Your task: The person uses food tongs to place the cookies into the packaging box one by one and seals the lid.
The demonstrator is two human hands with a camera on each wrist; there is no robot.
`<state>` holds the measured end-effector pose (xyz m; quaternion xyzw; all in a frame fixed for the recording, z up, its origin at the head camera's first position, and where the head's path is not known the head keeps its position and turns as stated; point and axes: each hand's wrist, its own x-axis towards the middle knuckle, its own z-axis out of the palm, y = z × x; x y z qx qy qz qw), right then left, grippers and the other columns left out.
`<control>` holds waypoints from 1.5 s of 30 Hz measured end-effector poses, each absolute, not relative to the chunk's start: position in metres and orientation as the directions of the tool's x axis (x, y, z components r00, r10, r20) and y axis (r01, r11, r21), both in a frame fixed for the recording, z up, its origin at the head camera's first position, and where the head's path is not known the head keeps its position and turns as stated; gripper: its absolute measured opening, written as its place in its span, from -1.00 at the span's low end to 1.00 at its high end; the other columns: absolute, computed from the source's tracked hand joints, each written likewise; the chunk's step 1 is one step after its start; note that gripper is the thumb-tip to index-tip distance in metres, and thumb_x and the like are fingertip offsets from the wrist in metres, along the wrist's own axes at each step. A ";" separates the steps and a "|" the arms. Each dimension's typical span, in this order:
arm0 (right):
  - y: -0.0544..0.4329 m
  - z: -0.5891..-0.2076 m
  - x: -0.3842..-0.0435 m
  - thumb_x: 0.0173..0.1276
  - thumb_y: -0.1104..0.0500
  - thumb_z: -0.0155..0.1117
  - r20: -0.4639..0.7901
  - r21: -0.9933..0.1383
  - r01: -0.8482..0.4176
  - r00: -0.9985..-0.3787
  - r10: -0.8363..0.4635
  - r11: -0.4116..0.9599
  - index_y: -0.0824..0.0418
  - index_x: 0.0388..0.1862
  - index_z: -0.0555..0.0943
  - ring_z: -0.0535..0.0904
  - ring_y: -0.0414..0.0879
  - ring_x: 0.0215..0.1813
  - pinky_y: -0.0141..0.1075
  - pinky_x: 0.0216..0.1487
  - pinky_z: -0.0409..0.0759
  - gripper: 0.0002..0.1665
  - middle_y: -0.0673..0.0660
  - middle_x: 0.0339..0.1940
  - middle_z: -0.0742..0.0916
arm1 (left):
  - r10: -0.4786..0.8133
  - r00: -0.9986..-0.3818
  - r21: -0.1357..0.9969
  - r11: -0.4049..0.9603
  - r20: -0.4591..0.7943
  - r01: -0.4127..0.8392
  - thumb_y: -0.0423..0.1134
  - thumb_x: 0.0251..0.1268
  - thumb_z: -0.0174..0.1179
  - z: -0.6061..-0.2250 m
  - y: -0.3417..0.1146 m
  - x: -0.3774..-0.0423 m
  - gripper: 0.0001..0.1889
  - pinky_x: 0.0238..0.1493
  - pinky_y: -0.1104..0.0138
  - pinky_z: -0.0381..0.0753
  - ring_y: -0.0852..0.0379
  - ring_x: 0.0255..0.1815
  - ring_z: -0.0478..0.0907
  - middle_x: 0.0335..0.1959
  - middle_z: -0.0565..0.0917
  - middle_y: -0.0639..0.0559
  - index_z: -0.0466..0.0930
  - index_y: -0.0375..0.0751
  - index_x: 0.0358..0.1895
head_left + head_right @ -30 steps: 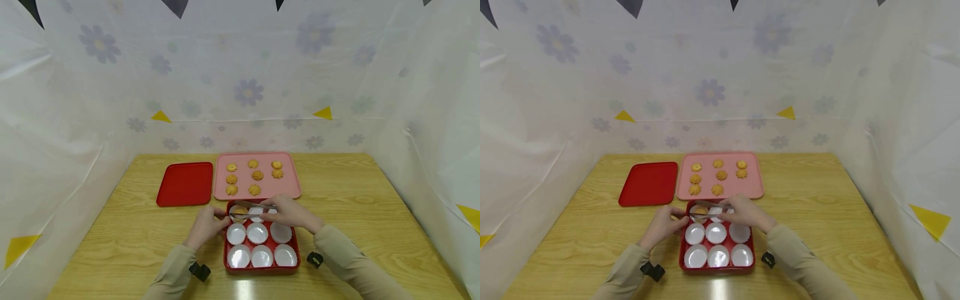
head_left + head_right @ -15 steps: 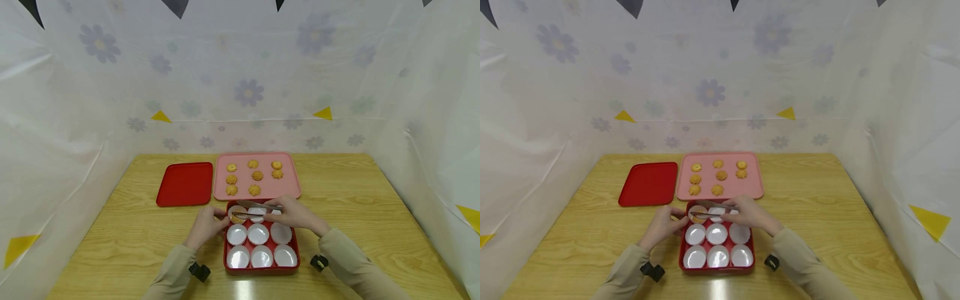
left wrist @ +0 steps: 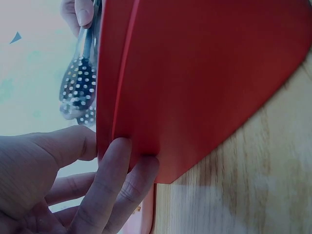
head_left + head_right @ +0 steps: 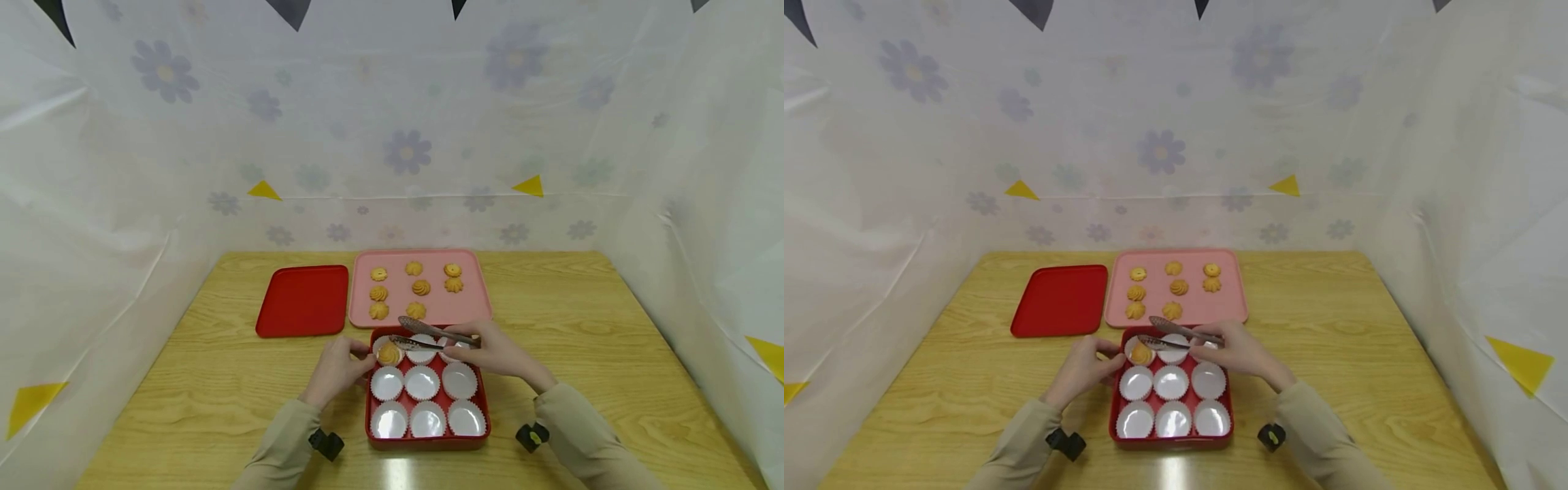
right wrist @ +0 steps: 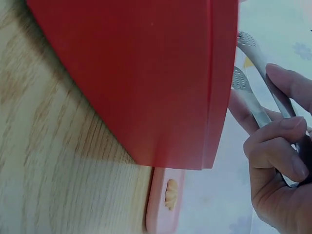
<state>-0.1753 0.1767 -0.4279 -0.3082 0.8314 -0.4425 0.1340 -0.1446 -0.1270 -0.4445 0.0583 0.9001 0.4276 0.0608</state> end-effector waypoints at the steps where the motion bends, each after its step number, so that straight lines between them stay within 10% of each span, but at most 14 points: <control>1: 0.178 -0.429 -0.175 0.46 0.08 0.27 0.056 -0.823 -0.389 -0.781 -0.622 0.414 0.24 0.11 0.68 0.56 -0.30 -0.34 -0.45 -0.33 0.57 -0.64 0.21 -0.20 0.78 | 0.157 -0.986 0.776 0.629 -0.056 0.056 -0.33 0.22 0.31 -0.445 -0.127 -0.145 -0.89 -0.47 0.43 0.49 0.25 -0.47 0.55 -0.37 0.77 -0.03 0.80 -0.28 -0.29; 12: 0.189 -0.431 -0.173 0.43 0.09 0.31 0.080 -0.849 -0.276 -0.910 -0.407 0.450 0.31 0.24 0.61 0.63 -0.01 0.13 -0.37 -0.02 0.65 -0.51 0.32 0.21 0.70 | 0.155 -0.986 0.781 0.622 -0.057 0.052 -0.34 0.22 0.32 -0.444 -0.126 -0.145 -0.88 -0.49 0.41 0.49 0.25 -0.50 0.55 -0.37 0.77 -0.05 0.80 -0.30 -0.26; 20: 0.195 -0.433 -0.174 0.44 0.07 0.29 0.038 -0.891 -0.146 -0.968 -0.249 0.430 0.35 0.31 0.54 0.34 -0.33 -0.57 -0.42 -0.54 0.39 -0.43 0.36 -0.08 0.72 | 0.164 -0.984 0.791 0.610 -0.069 0.046 -0.34 0.23 0.31 -0.445 -0.127 -0.145 -0.85 -0.50 0.41 0.52 0.20 -0.53 0.60 -0.37 0.76 -0.07 0.79 -0.34 -0.21; 33: 0.202 -0.445 -0.183 0.45 0.05 0.27 0.077 -0.859 -0.115 -0.992 -0.096 0.499 0.46 0.32 0.50 0.43 -0.28 -0.48 -0.39 -0.48 0.44 -0.37 0.50 0.17 0.66 | 0.171 -0.982 0.803 0.595 -0.078 0.040 -0.34 0.25 0.30 -0.446 -0.128 -0.145 -0.84 -0.50 0.40 0.54 0.14 -0.54 0.65 -0.37 0.75 -0.07 0.79 -0.35 -0.20; 45: 0.206 -0.451 -0.203 0.47 0.01 0.25 0.066 -0.814 -0.098 -0.995 -0.075 0.573 0.45 0.31 0.51 0.28 -0.25 -0.67 -0.37 -0.64 0.31 -0.37 0.44 -0.09 0.72 | 0.176 -0.983 0.794 0.604 -0.050 0.068 -0.34 0.24 0.31 -0.447 -0.128 -0.145 -0.86 -0.51 0.41 0.51 0.16 -0.55 0.62 -0.39 0.76 -0.06 0.79 -0.34 -0.23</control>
